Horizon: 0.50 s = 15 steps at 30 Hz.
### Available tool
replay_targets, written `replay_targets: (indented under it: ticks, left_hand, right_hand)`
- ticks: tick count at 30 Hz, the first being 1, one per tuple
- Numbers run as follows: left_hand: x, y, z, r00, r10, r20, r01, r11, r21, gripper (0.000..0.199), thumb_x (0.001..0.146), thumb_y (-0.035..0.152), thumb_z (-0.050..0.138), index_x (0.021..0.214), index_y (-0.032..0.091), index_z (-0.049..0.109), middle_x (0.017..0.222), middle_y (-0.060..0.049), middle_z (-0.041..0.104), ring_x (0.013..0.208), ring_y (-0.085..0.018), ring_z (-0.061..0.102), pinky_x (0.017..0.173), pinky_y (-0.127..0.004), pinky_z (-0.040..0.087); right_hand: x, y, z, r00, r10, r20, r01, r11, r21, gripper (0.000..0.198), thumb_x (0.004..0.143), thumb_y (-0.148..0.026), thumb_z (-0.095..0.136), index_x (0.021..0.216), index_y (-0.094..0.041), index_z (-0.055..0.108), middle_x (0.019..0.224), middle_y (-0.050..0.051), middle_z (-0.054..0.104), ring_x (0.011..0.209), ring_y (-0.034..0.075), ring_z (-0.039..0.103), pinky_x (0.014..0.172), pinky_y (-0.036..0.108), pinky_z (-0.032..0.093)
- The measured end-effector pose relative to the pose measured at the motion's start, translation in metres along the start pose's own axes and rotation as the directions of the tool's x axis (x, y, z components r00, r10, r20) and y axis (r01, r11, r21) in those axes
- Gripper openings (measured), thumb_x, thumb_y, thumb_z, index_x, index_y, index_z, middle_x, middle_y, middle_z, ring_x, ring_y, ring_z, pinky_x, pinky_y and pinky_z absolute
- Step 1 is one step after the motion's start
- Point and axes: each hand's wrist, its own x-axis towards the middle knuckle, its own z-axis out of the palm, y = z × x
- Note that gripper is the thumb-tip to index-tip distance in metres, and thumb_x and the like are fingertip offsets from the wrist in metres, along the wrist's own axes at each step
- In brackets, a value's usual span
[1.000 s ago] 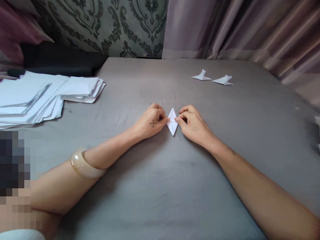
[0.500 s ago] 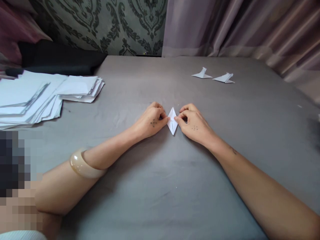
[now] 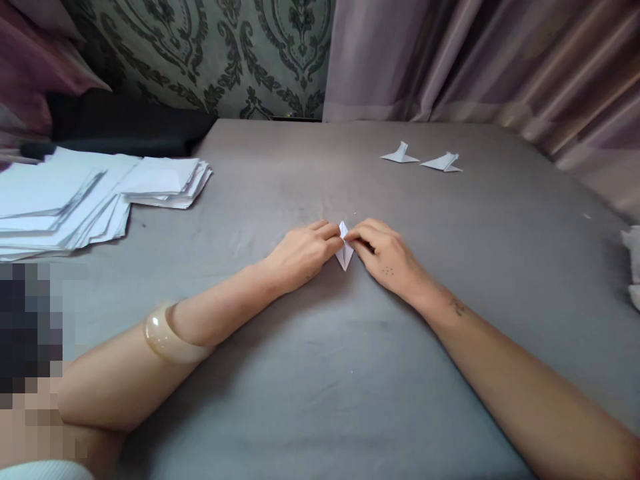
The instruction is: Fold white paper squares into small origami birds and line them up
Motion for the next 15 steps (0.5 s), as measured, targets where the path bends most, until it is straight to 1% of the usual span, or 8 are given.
replay_targets:
  ticks: [2, 4, 6, 8, 11, 15]
  left_hand:
    - [-0.002, 0.005, -0.004, 0.999, 0.016, 0.05, -0.02, 0.996, 0.09, 0.03, 0.092, 0.009, 0.035, 0.104, 0.014, 0.062, 0.102, -0.012, 0.06, 0.093, -0.022, 0.053, 0.073, -0.031, 0.047]
    - [-0.004, 0.01, -0.008, 0.996, 0.015, 0.087, -0.027, 0.99, 0.14, 0.031, 0.09, 0.007, 0.037, 0.107, 0.013, 0.061, 0.103, -0.012, 0.059, 0.094, -0.022, 0.053, 0.071, -0.03, 0.047]
    - [-0.004, 0.011, -0.009, 0.994, 0.002, 0.113, -0.019, 0.988, 0.152, 0.032, 0.089, 0.006, 0.037, 0.108, 0.013, 0.061, 0.104, -0.012, 0.059, 0.095, -0.023, 0.054, 0.07, -0.029, 0.048]
    - [-0.004, 0.009, -0.009, 0.993, -0.013, 0.117, -0.003, 0.991, 0.131, 0.032, 0.088, 0.006, 0.038, 0.107, 0.012, 0.062, 0.106, -0.013, 0.059, 0.096, -0.023, 0.055, 0.072, -0.03, 0.049]
    - [-0.004, 0.004, -0.008, 0.997, -0.028, 0.071, 0.023, 0.997, 0.067, 0.031, 0.089, 0.008, 0.036, 0.101, 0.014, 0.065, 0.106, -0.012, 0.061, 0.097, -0.022, 0.056, 0.077, -0.031, 0.05]
    - [-0.006, 0.001, -0.009, 0.998, -0.039, 0.039, 0.039, 0.999, 0.0, 0.031, 0.089, 0.009, 0.035, 0.096, 0.015, 0.065, 0.104, -0.011, 0.062, 0.097, -0.021, 0.058, 0.078, -0.03, 0.051]
  right_hand:
    - [-0.005, -0.004, -0.001, 0.999, -0.041, 0.025, 0.043, 0.996, -0.08, 0.024, 0.093, -0.017, 0.042, 0.097, -0.022, 0.066, 0.098, 0.006, 0.063, 0.097, 0.02, 0.055, 0.082, 0.032, 0.044]
    - [-0.01, -0.008, -0.002, 0.997, -0.052, 0.049, 0.061, 0.981, -0.182, 0.029, 0.094, -0.016, 0.039, 0.103, -0.022, 0.067, 0.101, 0.007, 0.062, 0.097, 0.021, 0.054, 0.081, 0.033, 0.044]
    - [-0.014, -0.011, -0.004, 0.995, -0.063, 0.072, 0.081, 0.958, -0.277, 0.032, 0.095, -0.015, 0.038, 0.107, -0.021, 0.067, 0.102, 0.008, 0.062, 0.095, 0.022, 0.053, 0.079, 0.034, 0.044]
    - [-0.016, -0.014, -0.005, 0.993, -0.077, 0.094, 0.105, 0.933, -0.343, 0.033, 0.095, -0.015, 0.037, 0.108, -0.021, 0.067, 0.1, 0.008, 0.061, 0.092, 0.022, 0.052, 0.079, 0.035, 0.043]
    - [-0.017, -0.014, -0.005, 0.99, -0.097, 0.107, 0.131, 0.914, -0.384, 0.034, 0.094, -0.013, 0.037, 0.106, -0.023, 0.068, 0.099, 0.008, 0.061, 0.091, 0.022, 0.051, 0.078, 0.036, 0.042]
    - [-0.017, -0.011, -0.006, 0.995, -0.069, 0.077, 0.091, 0.94, -0.328, 0.035, 0.092, -0.011, 0.038, 0.107, -0.022, 0.068, 0.101, 0.007, 0.064, 0.092, 0.022, 0.053, 0.076, 0.035, 0.043]
